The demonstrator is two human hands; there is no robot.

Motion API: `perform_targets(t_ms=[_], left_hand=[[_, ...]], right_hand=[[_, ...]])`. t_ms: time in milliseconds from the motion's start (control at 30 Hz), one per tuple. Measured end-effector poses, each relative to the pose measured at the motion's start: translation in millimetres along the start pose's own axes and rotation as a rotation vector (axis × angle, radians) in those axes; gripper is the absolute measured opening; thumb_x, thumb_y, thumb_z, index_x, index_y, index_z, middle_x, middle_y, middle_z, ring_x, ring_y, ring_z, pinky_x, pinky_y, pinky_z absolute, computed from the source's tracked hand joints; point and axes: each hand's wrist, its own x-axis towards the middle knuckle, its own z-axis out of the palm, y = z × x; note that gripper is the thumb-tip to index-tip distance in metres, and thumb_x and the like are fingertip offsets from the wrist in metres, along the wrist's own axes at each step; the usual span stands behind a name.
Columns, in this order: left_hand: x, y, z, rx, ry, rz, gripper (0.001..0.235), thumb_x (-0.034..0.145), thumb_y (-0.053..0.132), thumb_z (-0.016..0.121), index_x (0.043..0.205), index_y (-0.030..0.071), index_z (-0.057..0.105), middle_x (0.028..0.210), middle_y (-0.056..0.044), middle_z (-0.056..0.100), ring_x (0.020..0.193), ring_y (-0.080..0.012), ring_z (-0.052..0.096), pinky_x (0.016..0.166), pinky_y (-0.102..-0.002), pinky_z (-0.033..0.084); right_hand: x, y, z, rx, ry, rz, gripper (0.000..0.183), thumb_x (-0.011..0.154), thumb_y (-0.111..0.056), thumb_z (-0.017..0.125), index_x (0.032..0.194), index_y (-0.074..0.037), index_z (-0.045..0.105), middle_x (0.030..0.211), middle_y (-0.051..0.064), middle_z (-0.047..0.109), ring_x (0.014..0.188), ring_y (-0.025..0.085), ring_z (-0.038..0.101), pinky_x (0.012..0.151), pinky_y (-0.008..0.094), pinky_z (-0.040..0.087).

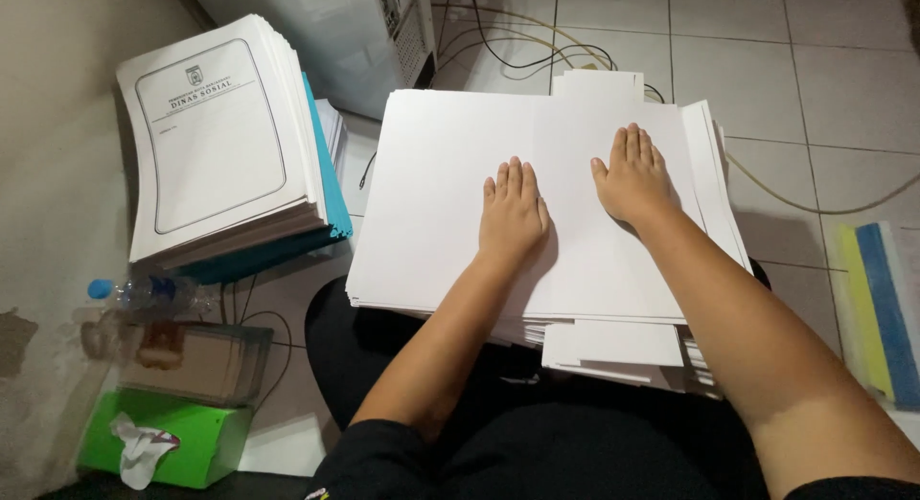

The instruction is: The person sits and repeatedly takes sheets of paper from a stack on the left, places them onto a central pile on their lap, and smooths them down. They handle the papers by hand, occasionally flipping through the stack to check alignment.

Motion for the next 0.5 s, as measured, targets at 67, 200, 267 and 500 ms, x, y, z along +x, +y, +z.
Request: perform_targets(t_ms=[67, 200, 267, 500], left_hand=[[-20, 10, -10, 0.022, -0.032, 0.008, 0.067, 0.102, 0.032, 0.031, 0.157, -0.006, 0.031, 0.163, -0.030, 0.030, 0.156, -0.0407, 0.024, 0.126, -0.058, 0.013], [-86, 38, -50, -0.001, -0.224, 0.074, 0.067, 0.103, 0.031, 0.025, 0.159, -0.006, 0.025, 0.167, -0.030, 0.020, 0.158, -0.0408, 0.014, 0.125, -0.058, 0.005], [-110, 40, -60, -0.022, -0.296, 0.070, 0.066, 0.104, 0.029, 0.024, 0.159, -0.007, 0.025, 0.167, -0.029, 0.020, 0.158, -0.0402, 0.014, 0.125, -0.057, 0.004], [-44, 14, -32, 0.073, -0.373, 0.103, 0.067, 0.105, 0.038, 0.025, 0.162, 0.003, 0.022, 0.170, -0.020, 0.017, 0.159, -0.0356, 0.011, 0.125, -0.060, 0.004]], right_hand=[[-19, 8, 4, -0.017, -0.012, 0.011, 0.075, 0.110, -0.047, 0.018, 0.162, 0.007, 0.015, 0.170, 0.027, 0.011, 0.159, 0.035, 0.007, 0.129, 0.048, 0.004], [-32, 11, 2, 0.008, 0.029, 0.000, 0.075, 0.110, -0.046, 0.019, 0.161, 0.009, 0.017, 0.169, 0.029, 0.013, 0.159, 0.037, 0.008, 0.128, 0.048, 0.003], [-31, 10, 3, 0.018, 0.033, -0.014, 0.075, 0.110, -0.046, 0.019, 0.161, 0.009, 0.018, 0.169, 0.029, 0.012, 0.159, 0.038, 0.007, 0.129, 0.049, 0.003], [-35, 9, 1, 0.066, 0.054, -0.019, 0.074, 0.110, -0.043, 0.020, 0.160, 0.011, 0.018, 0.169, 0.031, 0.012, 0.159, 0.039, 0.006, 0.128, 0.050, 0.001]])
